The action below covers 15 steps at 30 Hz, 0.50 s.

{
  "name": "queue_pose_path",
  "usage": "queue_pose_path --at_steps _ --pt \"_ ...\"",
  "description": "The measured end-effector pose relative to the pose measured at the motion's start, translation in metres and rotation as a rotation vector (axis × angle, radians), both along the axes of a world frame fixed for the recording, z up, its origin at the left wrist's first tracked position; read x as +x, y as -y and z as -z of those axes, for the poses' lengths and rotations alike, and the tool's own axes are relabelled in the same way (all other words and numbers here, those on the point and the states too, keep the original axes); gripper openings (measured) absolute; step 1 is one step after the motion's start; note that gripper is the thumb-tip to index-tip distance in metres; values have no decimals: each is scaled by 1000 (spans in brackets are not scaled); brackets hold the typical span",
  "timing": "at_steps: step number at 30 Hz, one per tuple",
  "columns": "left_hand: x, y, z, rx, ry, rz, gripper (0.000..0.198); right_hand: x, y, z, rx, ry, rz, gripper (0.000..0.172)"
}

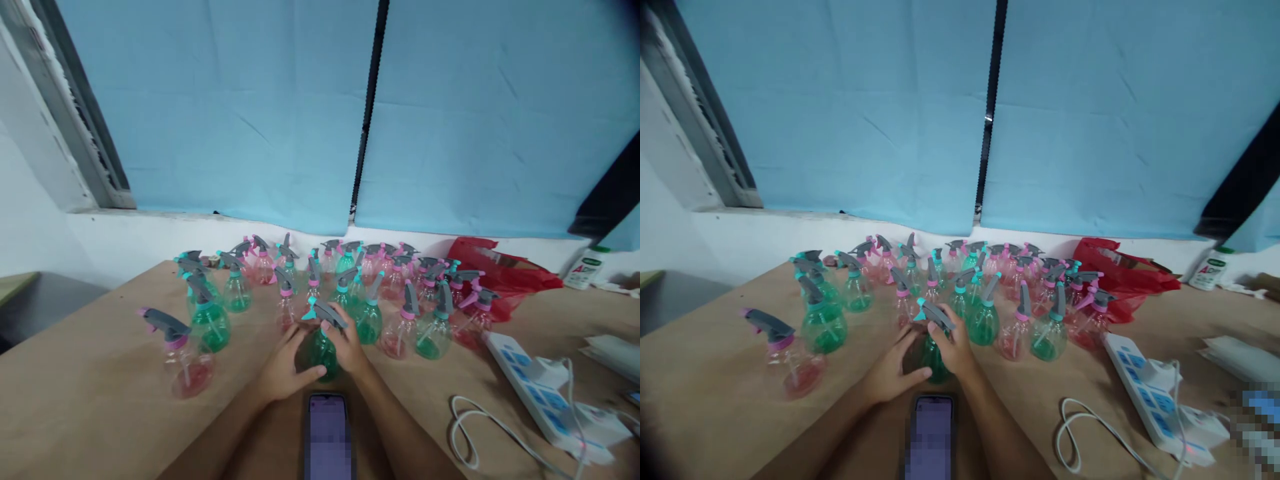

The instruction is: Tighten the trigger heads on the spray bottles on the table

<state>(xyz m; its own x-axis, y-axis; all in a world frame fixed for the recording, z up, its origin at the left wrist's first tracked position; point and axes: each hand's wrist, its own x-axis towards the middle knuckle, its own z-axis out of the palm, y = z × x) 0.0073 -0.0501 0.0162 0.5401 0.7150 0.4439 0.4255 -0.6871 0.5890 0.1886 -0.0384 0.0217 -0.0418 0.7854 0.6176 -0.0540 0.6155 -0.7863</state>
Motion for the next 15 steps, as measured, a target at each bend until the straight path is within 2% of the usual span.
queue_pose_path --at_steps 3,7,9,12,15 --pt "3 3 3 34 -62 -84 83 -5 6 -4 36 36 -31 39" --pt "-6 11 -1 -25 -147 -184 81 -5 7 -5 78 65 -11 50" --pt "-20 17 -7 -49 -208 -271 81 -3 5 -3 97 30 54 50" --pt "-51 21 -12 -64 -266 -426 74 -2 3 0 115 -58 161 40" --pt "-79 16 -10 -76 -193 -552 77 -5 4 1 116 -96 222 30"
